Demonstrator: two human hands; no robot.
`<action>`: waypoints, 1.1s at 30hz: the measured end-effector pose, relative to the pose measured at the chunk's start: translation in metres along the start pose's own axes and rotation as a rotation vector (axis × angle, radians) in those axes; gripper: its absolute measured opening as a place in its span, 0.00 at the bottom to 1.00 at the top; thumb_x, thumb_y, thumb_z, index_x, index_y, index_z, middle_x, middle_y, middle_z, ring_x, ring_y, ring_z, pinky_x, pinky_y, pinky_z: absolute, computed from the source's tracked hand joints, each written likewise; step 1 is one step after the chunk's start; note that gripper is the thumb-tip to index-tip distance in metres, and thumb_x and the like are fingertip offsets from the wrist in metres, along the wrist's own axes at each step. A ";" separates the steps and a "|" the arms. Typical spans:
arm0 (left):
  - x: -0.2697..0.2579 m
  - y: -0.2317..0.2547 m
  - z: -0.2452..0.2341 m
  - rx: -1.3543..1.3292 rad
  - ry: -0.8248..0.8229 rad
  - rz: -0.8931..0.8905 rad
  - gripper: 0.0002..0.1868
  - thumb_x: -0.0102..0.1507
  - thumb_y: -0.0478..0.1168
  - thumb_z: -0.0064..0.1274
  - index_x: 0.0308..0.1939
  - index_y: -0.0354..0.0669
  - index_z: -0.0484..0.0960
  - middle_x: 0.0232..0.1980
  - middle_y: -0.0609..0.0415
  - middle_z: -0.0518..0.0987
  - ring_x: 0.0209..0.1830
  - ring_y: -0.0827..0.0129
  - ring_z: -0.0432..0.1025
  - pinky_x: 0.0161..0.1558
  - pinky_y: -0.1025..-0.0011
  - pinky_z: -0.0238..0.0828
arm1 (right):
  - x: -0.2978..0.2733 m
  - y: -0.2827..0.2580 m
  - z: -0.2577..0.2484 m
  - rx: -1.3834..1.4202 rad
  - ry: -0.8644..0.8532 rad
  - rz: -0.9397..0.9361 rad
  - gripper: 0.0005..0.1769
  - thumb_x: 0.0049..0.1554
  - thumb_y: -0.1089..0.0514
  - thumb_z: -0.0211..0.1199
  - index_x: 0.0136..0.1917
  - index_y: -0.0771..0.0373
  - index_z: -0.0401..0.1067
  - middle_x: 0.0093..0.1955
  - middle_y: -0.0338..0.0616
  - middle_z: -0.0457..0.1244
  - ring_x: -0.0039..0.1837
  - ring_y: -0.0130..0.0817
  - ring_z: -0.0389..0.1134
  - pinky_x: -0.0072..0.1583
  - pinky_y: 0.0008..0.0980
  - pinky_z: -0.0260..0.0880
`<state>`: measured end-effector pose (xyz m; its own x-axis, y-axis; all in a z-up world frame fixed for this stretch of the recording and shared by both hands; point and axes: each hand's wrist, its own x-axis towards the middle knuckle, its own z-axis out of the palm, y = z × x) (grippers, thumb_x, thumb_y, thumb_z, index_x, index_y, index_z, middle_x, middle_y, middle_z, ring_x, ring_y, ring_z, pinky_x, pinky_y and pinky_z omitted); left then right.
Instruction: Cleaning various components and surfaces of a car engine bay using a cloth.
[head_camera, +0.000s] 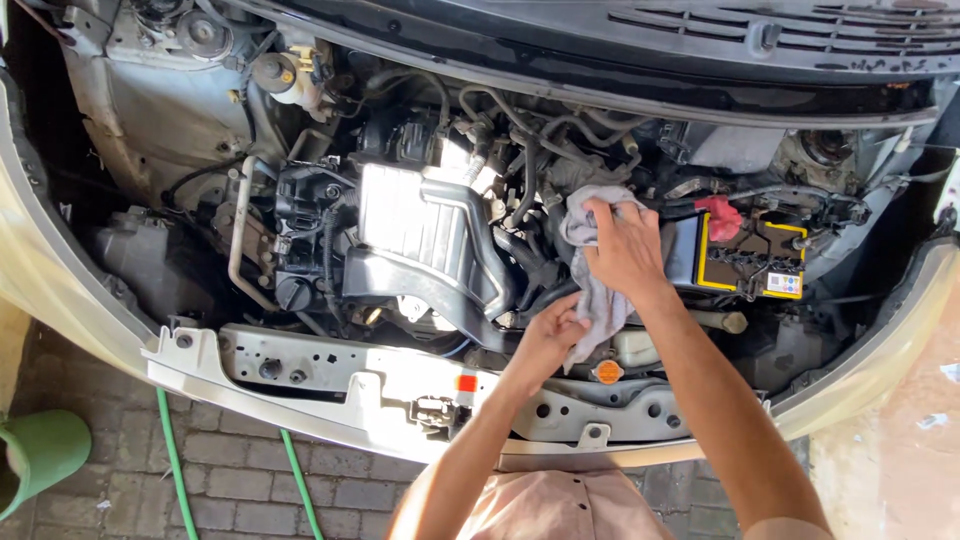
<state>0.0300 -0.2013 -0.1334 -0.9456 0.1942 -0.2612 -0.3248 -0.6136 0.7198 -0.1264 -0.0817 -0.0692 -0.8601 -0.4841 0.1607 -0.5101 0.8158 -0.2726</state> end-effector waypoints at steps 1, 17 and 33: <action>0.005 -0.001 -0.001 -0.052 -0.024 -0.012 0.29 0.66 0.32 0.51 0.73 0.31 0.67 0.46 0.62 0.77 0.41 0.85 0.69 0.44 0.84 0.65 | 0.011 -0.011 0.000 -0.244 -0.071 -0.028 0.35 0.51 0.55 0.65 0.71 0.58 0.62 0.61 0.41 0.66 0.65 0.44 0.64 0.62 0.48 0.55; 0.019 -0.017 -0.011 -0.065 -0.014 -0.028 0.27 0.68 0.33 0.50 0.72 0.32 0.70 0.42 0.64 0.74 0.38 0.85 0.65 0.42 0.83 0.60 | 0.032 -0.003 0.030 -0.725 -0.307 -0.175 0.24 0.59 0.55 0.52 0.68 0.53 0.71 0.64 0.30 0.68 0.70 0.37 0.60 0.72 0.61 0.47; 0.020 -0.034 -0.018 -0.097 -0.014 -0.053 0.25 0.70 0.34 0.48 0.72 0.35 0.69 0.44 0.62 0.74 0.42 0.81 0.66 0.49 0.81 0.63 | 0.039 0.001 0.043 -0.884 -0.186 -0.202 0.30 0.55 0.55 0.51 0.70 0.59 0.70 0.72 0.32 0.62 0.66 0.38 0.58 0.63 0.49 0.53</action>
<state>0.0225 -0.1899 -0.1750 -0.9275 0.2383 -0.2881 -0.3716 -0.6731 0.6394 -0.1604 -0.1138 -0.1043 -0.7798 -0.6241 -0.0497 -0.5317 0.6182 0.5790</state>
